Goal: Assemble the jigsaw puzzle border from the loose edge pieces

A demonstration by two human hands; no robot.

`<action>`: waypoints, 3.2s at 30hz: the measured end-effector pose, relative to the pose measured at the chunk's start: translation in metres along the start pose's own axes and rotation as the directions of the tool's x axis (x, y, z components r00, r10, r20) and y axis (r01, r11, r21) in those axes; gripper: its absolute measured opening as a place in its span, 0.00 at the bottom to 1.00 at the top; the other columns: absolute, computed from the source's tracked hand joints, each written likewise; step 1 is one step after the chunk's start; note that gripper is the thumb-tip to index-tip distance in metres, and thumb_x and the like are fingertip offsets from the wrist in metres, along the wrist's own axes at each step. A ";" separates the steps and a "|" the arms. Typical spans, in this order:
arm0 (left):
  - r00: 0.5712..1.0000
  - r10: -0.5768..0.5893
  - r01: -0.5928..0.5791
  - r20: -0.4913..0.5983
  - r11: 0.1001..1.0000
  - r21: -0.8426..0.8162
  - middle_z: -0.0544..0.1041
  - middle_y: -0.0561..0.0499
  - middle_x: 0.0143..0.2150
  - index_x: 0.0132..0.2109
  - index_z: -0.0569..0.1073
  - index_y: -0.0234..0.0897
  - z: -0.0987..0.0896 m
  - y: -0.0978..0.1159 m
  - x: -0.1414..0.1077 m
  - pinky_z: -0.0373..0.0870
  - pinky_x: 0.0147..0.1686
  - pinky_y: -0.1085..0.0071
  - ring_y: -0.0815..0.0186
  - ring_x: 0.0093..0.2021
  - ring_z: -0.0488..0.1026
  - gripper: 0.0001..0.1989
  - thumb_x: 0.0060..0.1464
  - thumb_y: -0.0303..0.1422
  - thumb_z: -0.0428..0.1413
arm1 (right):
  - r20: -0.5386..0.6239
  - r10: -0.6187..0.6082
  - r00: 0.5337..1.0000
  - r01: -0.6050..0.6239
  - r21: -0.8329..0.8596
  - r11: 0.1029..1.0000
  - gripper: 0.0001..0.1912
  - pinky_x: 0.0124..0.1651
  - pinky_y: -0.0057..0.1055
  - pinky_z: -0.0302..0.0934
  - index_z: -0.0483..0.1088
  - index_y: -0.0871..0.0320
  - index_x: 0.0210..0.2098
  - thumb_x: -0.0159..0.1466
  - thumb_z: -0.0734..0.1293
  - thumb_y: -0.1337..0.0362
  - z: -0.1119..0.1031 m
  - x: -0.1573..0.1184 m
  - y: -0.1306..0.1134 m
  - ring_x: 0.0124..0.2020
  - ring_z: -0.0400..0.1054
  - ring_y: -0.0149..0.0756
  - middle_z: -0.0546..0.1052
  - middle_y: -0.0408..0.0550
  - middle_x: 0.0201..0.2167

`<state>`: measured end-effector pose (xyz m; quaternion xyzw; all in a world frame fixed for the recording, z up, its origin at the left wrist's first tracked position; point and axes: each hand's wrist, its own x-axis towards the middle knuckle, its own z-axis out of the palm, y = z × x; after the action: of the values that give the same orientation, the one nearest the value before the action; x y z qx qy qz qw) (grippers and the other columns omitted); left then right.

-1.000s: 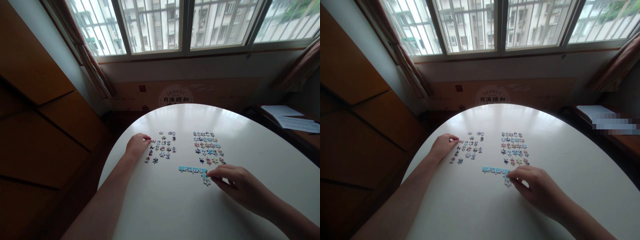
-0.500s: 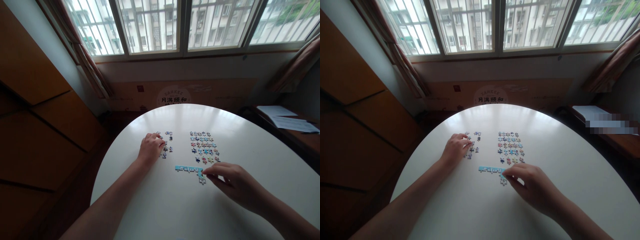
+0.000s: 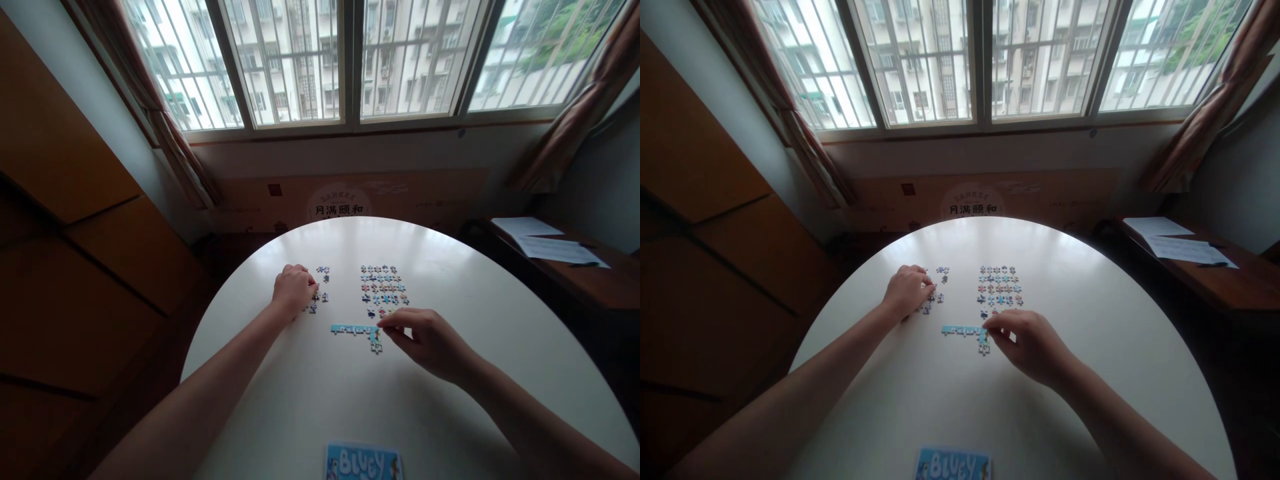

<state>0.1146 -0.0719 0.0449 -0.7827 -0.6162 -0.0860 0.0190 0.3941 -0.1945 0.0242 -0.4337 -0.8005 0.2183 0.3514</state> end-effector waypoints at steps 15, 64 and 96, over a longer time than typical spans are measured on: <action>0.995 -0.052 0.036 0.084 0.983 0.181 0.80 0.42 0.48 0.38 0.84 0.40 -0.009 0.013 0.010 0.69 0.49 0.60 0.51 0.52 0.71 0.15 0.58 0.45 0.58 | -0.051 -0.038 0.998 0.039 0.013 0.999 0.09 0.30 0.27 0.62 0.80 0.53 0.42 0.67 0.67 0.68 0.000 0.001 -0.002 0.28 0.72 0.31 0.82 0.45 0.33; 0.748 0.353 0.367 0.562 0.486 -0.793 0.83 0.48 0.34 0.34 0.84 0.39 -0.025 0.055 -0.049 0.70 0.41 0.67 0.63 0.37 0.76 0.06 0.44 0.33 0.67 | 0.067 -0.031 0.997 0.027 0.060 0.998 0.11 0.30 0.25 0.65 0.78 0.53 0.48 0.65 0.72 0.63 0.004 -0.002 -0.010 0.31 0.74 0.31 0.81 0.45 0.35; 0.827 0.557 -0.431 0.079 0.718 -0.547 0.83 0.53 0.32 0.36 0.84 0.41 0.007 0.073 -0.067 0.66 0.35 0.71 0.68 0.31 0.75 0.07 0.56 0.31 0.60 | 0.265 0.084 0.960 -0.069 -0.065 0.996 0.06 0.32 0.27 0.60 0.81 0.56 0.39 0.61 0.72 0.67 -0.009 0.002 0.005 0.27 0.71 0.28 0.80 0.42 0.28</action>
<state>0.1712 -0.1529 0.0332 -0.9002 -0.3356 -0.1419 -0.2386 0.4029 -0.1897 0.0271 -0.4401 -0.8290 0.2663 0.2193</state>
